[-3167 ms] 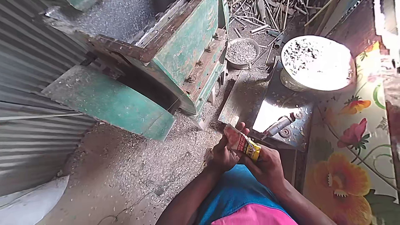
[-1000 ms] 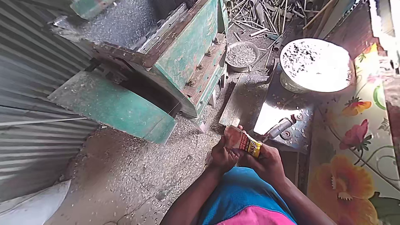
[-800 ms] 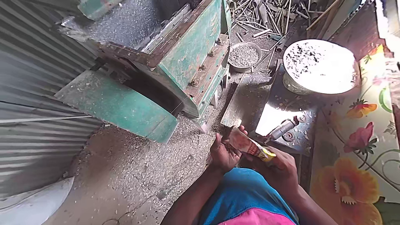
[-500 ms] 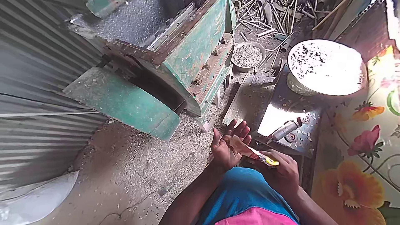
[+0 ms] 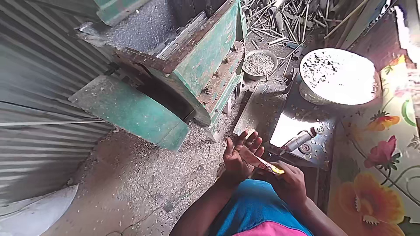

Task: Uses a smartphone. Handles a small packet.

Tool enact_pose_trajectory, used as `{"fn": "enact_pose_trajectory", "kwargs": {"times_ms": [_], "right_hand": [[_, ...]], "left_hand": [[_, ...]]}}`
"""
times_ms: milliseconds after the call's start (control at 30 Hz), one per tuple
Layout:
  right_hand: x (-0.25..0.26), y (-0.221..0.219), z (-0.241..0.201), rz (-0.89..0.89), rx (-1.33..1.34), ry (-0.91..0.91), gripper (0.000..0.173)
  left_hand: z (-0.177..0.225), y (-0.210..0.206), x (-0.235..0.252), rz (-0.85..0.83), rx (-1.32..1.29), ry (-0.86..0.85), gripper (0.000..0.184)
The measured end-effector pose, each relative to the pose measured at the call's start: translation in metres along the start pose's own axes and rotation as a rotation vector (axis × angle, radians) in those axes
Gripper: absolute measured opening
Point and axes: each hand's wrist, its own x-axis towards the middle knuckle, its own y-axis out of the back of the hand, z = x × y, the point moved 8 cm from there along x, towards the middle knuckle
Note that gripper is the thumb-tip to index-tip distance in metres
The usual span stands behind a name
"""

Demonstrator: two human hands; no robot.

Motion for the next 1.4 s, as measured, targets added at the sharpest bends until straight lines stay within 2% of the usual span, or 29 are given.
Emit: {"fn": "enact_pose_trajectory", "kwargs": {"times_ms": [100, 200, 300, 433, 533, 667, 733, 833, 933, 1033, 1233, 1400], "right_hand": [[0.001, 0.010, -0.008, 0.072, 0.021, -0.008, 0.024], [-0.002, -0.003, 0.002, -0.008, -0.008, -0.013, 0.027], [0.000, 0.006, -0.008, 0.075, 0.010, 0.010, 0.025], [0.001, 0.000, -0.001, 0.018, -0.007, 0.017, 0.027], [0.005, 0.011, -0.010, 0.055, 0.031, 0.037, 0.024], [0.001, -0.003, 0.006, -0.031, 0.037, -0.030, 0.028], [0.002, 0.003, 0.003, 0.022, 0.052, -0.028, 0.028], [0.005, 0.012, -0.003, 0.096, 0.053, -0.004, 0.025], [0.007, 0.002, 0.007, -0.009, 0.077, -0.056, 0.027], [0.008, 0.002, 0.010, -0.033, 0.123, -0.103, 0.024], [0.011, -0.003, 0.015, -0.050, 0.134, -0.202, 0.025], [0.016, -0.001, 0.005, -0.039, 0.061, -0.180, 0.026]], "left_hand": [[-0.001, 0.001, -0.002, 0.000, -0.044, 0.013, 0.066], [-0.001, 0.002, -0.001, 0.034, -0.021, -0.010, 0.070], [0.002, -0.001, 0.000, -0.006, -0.024, -0.017, 0.064], [0.002, -0.002, -0.001, -0.031, -0.002, 0.003, 0.068], [0.002, -0.006, -0.003, -0.090, 0.019, 0.010, 0.063], [0.002, -0.008, -0.003, -0.110, 0.013, -0.005, 0.079], [0.004, -0.008, -0.002, -0.052, 0.020, -0.006, 0.084], [0.003, -0.004, -0.003, -0.040, 0.043, 0.013, 0.080], [0.003, -0.006, -0.002, -0.080, 0.072, -0.025, 0.075], [0.003, 0.001, -0.002, -0.076, 0.074, -0.038, 0.050], [-0.003, 0.007, -0.002, -0.084, 0.167, -0.012, 0.048], [-0.001, 0.008, 0.001, -0.049, 0.173, -0.025, 0.047]]}}
